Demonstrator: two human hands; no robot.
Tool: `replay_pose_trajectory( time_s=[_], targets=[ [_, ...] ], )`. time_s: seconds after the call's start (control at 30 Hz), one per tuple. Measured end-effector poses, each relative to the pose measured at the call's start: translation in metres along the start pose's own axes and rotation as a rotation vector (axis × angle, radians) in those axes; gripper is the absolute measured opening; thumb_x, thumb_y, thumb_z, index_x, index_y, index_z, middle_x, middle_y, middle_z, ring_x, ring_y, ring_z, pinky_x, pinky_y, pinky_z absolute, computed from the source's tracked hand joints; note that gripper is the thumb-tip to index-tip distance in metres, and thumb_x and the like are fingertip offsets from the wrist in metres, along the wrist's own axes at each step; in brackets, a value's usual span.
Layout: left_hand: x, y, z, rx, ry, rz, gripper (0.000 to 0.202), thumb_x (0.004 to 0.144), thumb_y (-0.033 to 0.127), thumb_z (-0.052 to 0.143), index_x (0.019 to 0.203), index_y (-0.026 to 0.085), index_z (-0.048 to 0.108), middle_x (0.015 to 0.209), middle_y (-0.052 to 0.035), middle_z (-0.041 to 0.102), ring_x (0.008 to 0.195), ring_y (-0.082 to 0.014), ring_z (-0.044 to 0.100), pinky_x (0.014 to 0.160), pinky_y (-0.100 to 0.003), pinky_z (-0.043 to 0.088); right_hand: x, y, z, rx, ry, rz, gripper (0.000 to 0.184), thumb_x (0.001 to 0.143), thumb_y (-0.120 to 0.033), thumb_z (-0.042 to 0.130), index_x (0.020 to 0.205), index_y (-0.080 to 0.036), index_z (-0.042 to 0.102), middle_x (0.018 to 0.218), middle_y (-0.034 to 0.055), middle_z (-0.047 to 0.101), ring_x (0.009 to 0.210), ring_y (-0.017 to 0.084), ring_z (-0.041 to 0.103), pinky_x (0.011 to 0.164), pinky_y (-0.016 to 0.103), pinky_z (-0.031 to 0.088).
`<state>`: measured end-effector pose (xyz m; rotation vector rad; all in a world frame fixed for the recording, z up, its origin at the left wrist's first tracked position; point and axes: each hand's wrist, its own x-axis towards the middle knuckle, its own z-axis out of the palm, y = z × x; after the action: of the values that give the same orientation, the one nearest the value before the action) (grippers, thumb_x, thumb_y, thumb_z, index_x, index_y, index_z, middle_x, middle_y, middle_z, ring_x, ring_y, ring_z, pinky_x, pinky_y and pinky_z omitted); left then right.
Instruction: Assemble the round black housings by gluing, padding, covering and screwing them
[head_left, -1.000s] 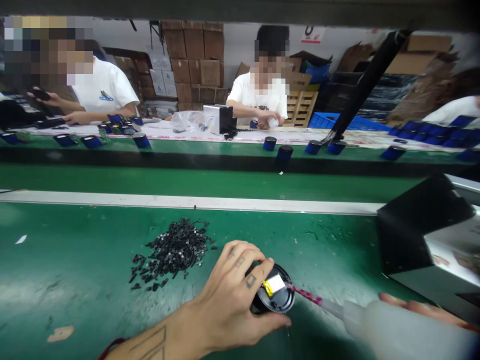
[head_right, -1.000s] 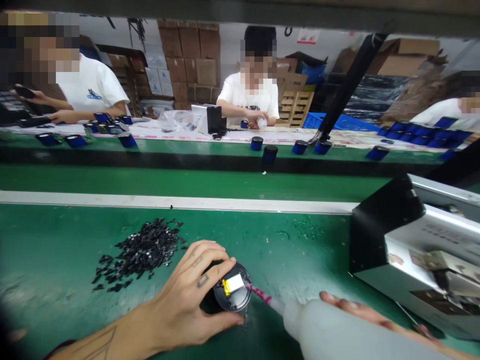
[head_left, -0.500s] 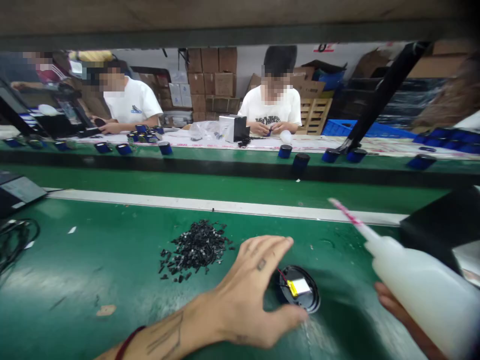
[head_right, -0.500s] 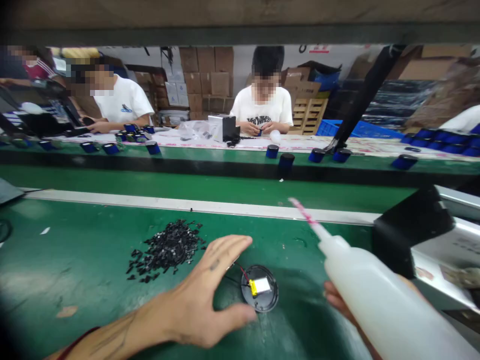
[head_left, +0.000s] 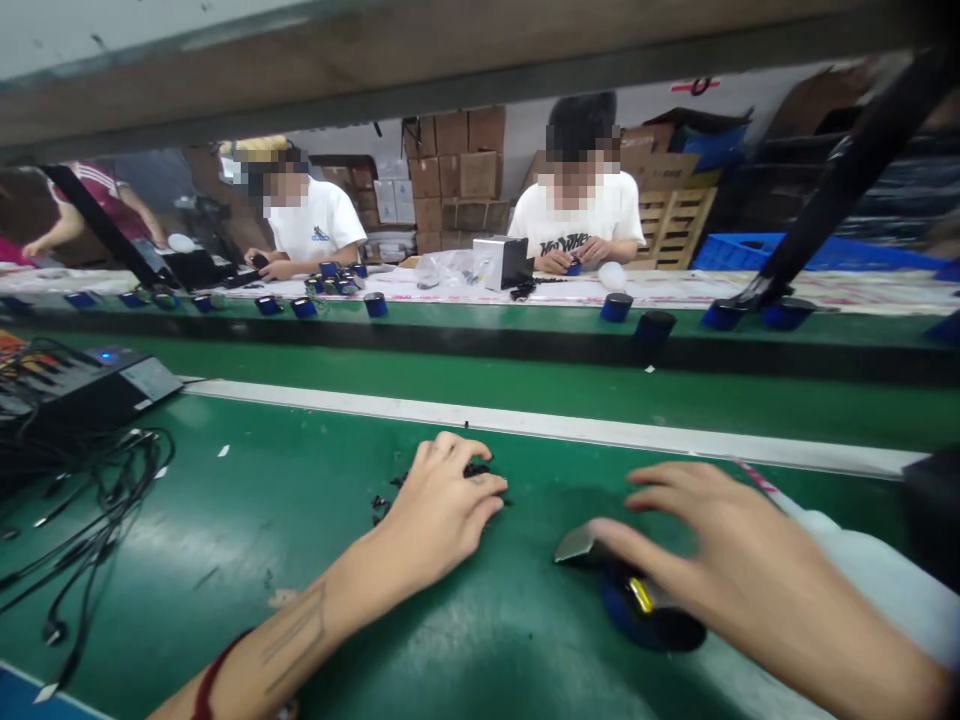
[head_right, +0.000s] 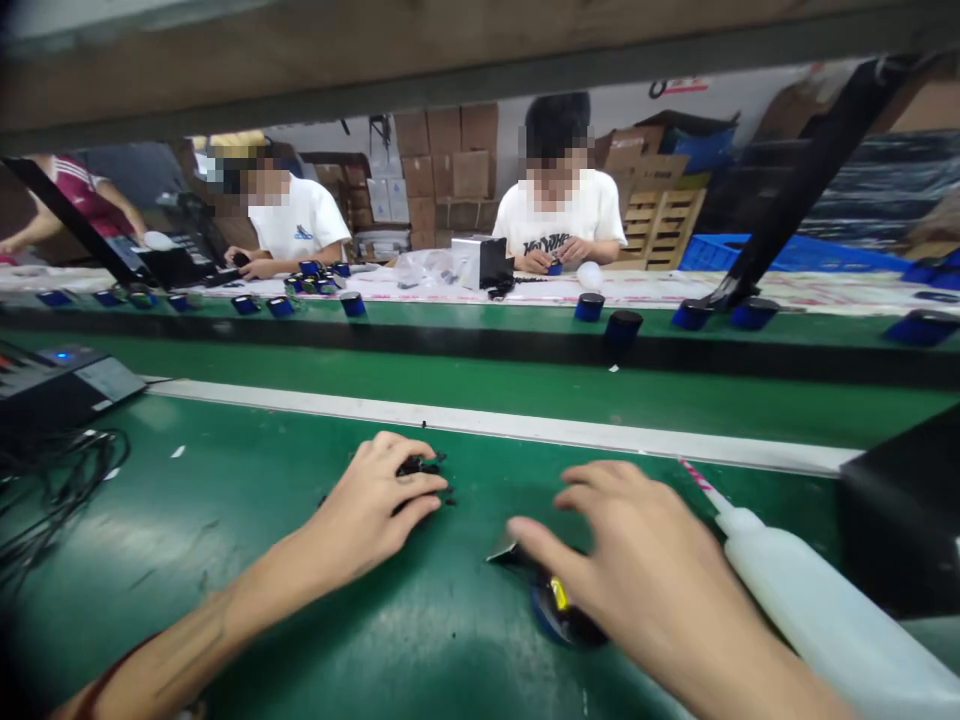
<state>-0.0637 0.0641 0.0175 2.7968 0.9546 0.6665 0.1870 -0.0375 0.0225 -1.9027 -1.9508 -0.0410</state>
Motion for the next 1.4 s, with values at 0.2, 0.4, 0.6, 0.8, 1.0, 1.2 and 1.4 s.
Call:
replay_pose_trajectory(
  time_s=[0.2,0.4,0.6,0.8,1.0,1.2,1.4],
  targets=[
    [0.009,0.008,0.023,0.113,-0.067,0.137,0.019,0.082,0.004,0.055,0.083,0.016,0.070,0.126,-0.0157,0.058,0.122,-0.0362,0.043,0.097,-0.058,0.035,0.019,-0.030,0.006,0.169,-0.221,-0.039,0.016,0.079,-0.029,0.062,0.064,-0.025,0.065,0.102,0.0018,0.065,0.095,0.023,0.061,0.082,0.036,0.051],
    [0.010,0.022,0.021,-0.047,0.030,0.105,0.020,0.093,0.011,0.047,0.092,0.015,0.066,0.106,-0.0126,0.064,0.106,-0.0289,0.051,0.088,-0.048,0.041,-0.013,0.002,-0.022,0.577,-0.395,0.240,0.034,0.089,-0.054,0.051,0.081,-0.023,0.063,0.085,0.0013,0.062,0.078,0.017,0.057,0.070,0.026,0.044],
    [0.023,0.068,0.015,-1.146,-0.196,-0.499,0.012,0.087,0.022,0.057,0.083,0.016,0.067,0.072,-0.0028,0.069,0.067,-0.0156,0.061,0.063,-0.028,0.047,-0.026,0.009,-0.020,0.858,-0.438,0.438,0.042,0.089,-0.060,0.051,0.086,-0.018,0.056,0.053,-0.0042,0.045,0.048,0.010,0.043,0.047,0.020,0.033],
    [0.025,0.076,0.029,-1.472,-0.254,-0.653,0.023,0.072,0.027,0.075,0.085,0.010,0.069,0.073,-0.0062,0.071,0.059,-0.0107,0.059,0.062,-0.024,0.047,-0.024,0.003,-0.020,1.066,-0.442,0.470,0.043,0.082,-0.059,0.060,0.082,-0.016,0.056,0.051,-0.0002,0.057,0.047,0.012,0.051,0.047,0.021,0.043],
    [0.022,0.078,0.031,-1.451,-0.270,-0.680,0.029,0.069,0.036,0.079,0.080,0.011,0.070,0.065,-0.0026,0.066,0.053,-0.0087,0.053,0.051,-0.020,0.041,-0.033,0.006,-0.018,0.988,-0.374,0.516,0.049,0.077,-0.063,0.062,0.084,-0.015,0.063,0.050,-0.0004,0.054,0.046,0.013,0.053,0.046,0.022,0.045],
    [0.022,0.079,0.031,-1.458,-0.274,-0.678,0.033,0.067,0.041,0.080,0.078,0.011,0.070,0.065,-0.0027,0.066,0.053,-0.0089,0.053,0.050,-0.020,0.043,-0.038,0.013,-0.015,0.937,-0.374,0.542,0.051,0.075,-0.065,0.063,0.085,-0.015,0.065,0.050,-0.0009,0.053,0.045,0.012,0.052,0.043,0.021,0.044],
    [0.019,0.080,0.032,-1.422,-0.284,-0.671,0.027,0.071,0.036,0.076,0.079,0.012,0.070,0.065,-0.0017,0.065,0.052,-0.0088,0.052,0.050,-0.020,0.042,-0.029,0.001,-0.019,0.970,-0.449,0.503,0.047,0.079,-0.063,0.059,0.078,-0.015,0.062,0.048,0.0006,0.055,0.043,0.011,0.050,0.042,0.019,0.041]
  ],
)
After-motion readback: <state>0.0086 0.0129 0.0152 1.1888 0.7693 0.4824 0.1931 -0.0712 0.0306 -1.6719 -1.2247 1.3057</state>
